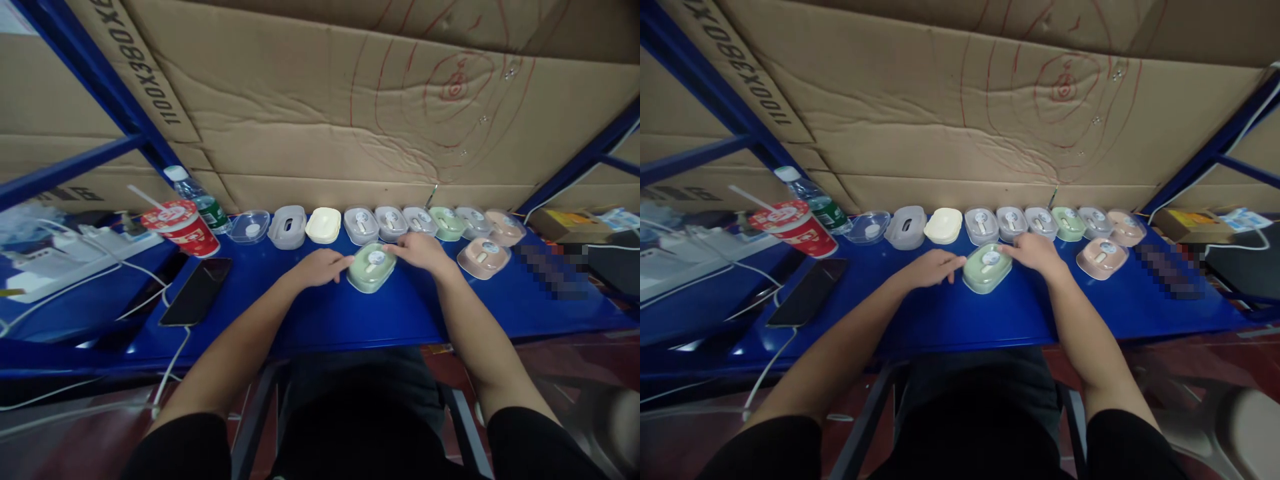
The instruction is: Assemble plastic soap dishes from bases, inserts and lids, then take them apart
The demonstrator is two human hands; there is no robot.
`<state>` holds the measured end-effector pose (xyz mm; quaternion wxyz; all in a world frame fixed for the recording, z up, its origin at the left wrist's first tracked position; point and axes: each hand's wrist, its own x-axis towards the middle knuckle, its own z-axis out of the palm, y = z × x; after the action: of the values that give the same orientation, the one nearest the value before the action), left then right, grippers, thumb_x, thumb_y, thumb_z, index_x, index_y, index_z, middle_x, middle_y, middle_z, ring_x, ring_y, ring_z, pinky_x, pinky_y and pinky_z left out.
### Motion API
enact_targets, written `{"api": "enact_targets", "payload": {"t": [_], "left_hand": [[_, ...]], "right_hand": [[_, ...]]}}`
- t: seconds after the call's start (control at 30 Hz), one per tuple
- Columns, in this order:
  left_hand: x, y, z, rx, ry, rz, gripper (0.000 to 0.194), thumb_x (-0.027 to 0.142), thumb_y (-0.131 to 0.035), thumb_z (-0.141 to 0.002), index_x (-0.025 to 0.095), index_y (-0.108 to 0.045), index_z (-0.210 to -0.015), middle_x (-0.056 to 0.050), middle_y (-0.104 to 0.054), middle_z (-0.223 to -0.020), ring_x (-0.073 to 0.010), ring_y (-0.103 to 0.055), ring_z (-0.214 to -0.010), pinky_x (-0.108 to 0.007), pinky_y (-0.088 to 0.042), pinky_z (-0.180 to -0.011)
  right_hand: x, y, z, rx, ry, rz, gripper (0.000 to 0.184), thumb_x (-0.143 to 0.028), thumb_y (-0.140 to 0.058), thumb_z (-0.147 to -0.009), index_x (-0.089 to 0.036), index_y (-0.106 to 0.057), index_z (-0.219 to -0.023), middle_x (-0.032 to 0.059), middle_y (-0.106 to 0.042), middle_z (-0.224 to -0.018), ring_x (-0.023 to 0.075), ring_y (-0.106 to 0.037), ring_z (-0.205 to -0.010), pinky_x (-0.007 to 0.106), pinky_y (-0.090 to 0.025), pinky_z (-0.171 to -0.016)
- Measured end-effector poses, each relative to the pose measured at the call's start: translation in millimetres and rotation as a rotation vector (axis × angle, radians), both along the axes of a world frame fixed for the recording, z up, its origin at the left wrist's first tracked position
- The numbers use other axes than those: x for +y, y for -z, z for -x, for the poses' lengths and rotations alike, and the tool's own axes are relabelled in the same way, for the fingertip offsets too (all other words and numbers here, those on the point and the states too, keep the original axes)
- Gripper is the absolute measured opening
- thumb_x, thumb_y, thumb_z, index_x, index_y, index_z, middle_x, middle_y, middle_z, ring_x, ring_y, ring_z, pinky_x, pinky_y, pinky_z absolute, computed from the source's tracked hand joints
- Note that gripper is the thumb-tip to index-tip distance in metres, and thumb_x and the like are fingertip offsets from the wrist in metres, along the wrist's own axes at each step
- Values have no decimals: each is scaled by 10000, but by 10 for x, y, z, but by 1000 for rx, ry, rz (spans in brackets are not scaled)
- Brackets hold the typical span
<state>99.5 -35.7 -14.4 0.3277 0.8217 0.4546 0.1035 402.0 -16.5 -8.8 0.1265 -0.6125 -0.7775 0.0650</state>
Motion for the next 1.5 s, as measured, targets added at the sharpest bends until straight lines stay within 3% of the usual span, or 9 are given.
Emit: {"api": "enact_targets", "payload": {"t": [0.1, 0.17, 0.33, 0.43, 0.73, 0.93, 1.07, 1.23, 1.5], "left_hand": [[-65, 36, -78, -74, 171, 42, 545, 622, -415, -1040, 228, -762, -895, -29, -791, -793, -169, -715, -668, -313, -530, -722], [-70, 59, -97, -47, 165, -41, 492, 606, -465, -1032, 238, -788, -1085, -34, -800, -833, -201, -748, -784, -331, -538, -782], [33, 82, -13, 133, -98, -317, 468, 523, -524, -1033, 214, -726, -1321, -73, -813, -1014, -273, -751, -1025, -377, -536, -887], [103, 103, 55, 169, -247, -368, 483, 501, -541, -1036, 218, -660, -1408, -67, -811, -1020, -269, -745, -1066, -363, -536, -913], [188, 178, 125, 302, -376, -306, 739, 612, -543, -1010, 186, -442, -1605, -128, -790, -1115, -319, -736, -1093, -403, -541, -936], [268, 258, 145, 320, -352, -283, 704, 596, -548, -1008, 212, -460, -1590, -113, -789, -1104, -325, -736, -1092, -415, -536, -937], [291, 258, 153, 287, -317, -311, 507, 465, -573, -1020, 225, -567, -1466, -90, -794, -1082, -297, -740, -1066, -389, -536, -900], [282, 198, 135, 325, -445, -351, 304, 359, -545, -1021, 242, -697, -1257, -101, -792, -1108, -310, -733, -1100, -395, -537, -895], [263, 154, 103, 201, -510, -377, 254, 361, -591, -997, 241, -724, -1177, -63, -803, -972, -291, -736, -1044, -376, -526, -870]], "right_hand": [[-79, -132, -37, 12, 167, -223, 573, -734, -610, -928, -223, -660, -675, 97, -667, -672, 230, -572, -655, 341, -307, -582], [-183, -197, 81, 102, 158, -328, 522, -682, -585, -970, -212, -692, -770, 102, -706, -723, 240, -607, -694, 347, -332, -613], [-487, -159, 594, 170, -464, -94, 416, -599, -587, -1013, -226, -703, -872, 64, -740, -851, 219, -656, -797, 334, -394, -702], [-560, -71, 739, 64, -652, 120, 395, -571, -647, -990, -226, -661, -798, 40, -710, -830, 191, -624, -745, 318, -355, -645], [-359, -134, 331, -241, -140, 124, 459, -645, -635, -966, -216, -665, -808, 93, -739, -803, 244, -637, -701, 344, -263, -575], [-394, -47, 535, -94, -313, 83, 381, -597, -631, -991, -238, -699, -883, 39, -765, -853, 230, -692, -804, 313, -344, -638], [-362, 105, 694, 31, -382, 62, 319, -557, -672, -981, -246, -727, -939, 27, -775, -862, 214, -705, -803, 304, -391, -672], [-157, 261, 554, 194, -276, 16, 344, -563, -655, -982, -239, -740, -903, 23, -772, -815, 198, -692, -746, 296, -403, -657], [173, 460, 289, 504, -98, -108, 425, -610, -651, -921, -214, -725, -787, 22, -709, -696, 185, -611, -639, 307, -408, -627]]}}
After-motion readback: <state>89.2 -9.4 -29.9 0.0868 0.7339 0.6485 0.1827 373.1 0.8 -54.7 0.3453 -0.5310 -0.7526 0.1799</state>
